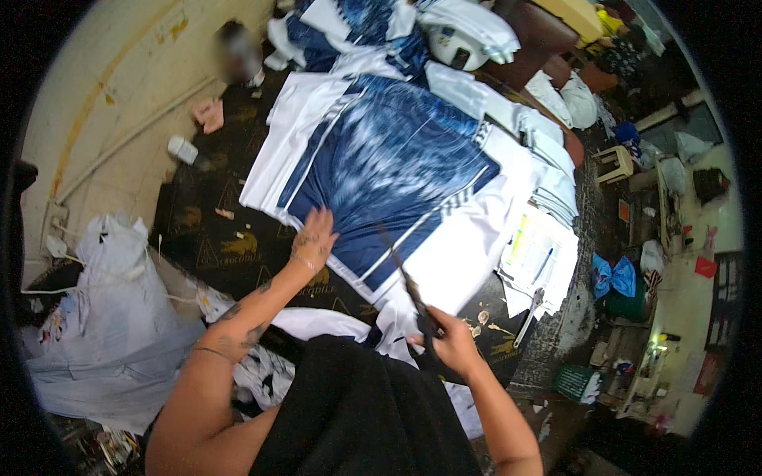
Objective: The person cuts printed t-shirts into rectangular pieces using shears, then cuts the white backing fabric into matching rectangles. The person folds the cut pieces and stacks them on the table.
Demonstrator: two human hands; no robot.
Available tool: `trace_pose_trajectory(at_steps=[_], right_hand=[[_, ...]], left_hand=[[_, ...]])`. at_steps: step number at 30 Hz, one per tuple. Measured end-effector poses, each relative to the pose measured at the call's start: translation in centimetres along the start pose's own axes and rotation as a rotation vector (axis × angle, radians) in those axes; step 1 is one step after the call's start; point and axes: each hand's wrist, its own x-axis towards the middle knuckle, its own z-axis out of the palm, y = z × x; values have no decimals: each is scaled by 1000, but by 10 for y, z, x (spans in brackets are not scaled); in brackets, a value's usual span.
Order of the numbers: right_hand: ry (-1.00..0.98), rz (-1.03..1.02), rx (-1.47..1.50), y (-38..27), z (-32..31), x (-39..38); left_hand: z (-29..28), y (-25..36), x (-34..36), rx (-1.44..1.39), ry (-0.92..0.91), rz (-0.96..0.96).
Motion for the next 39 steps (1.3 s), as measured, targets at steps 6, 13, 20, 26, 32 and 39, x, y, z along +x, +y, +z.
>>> trace_pose_trajectory(at_steps=[6,13,20,26,32,39], right_hand=[[540,95,509,125,8,-102],[773,172,708,181,8,-108],[866,201,155,195,-62,-90],[863,389,-207,215,-86,-39],[1013,191,-373,220,-34,-31],[-232,-541,282,43,62,5]], left_hand=[[6,50,54,-1277,-1341,708],[6,105,125,-174,-1095,532],[-207,-20,391,-148,861,235],[-167,12,246,26,275,433],[-63,108,-115,-321,-1369,180],[-80,52,-6,-547,195,5]])
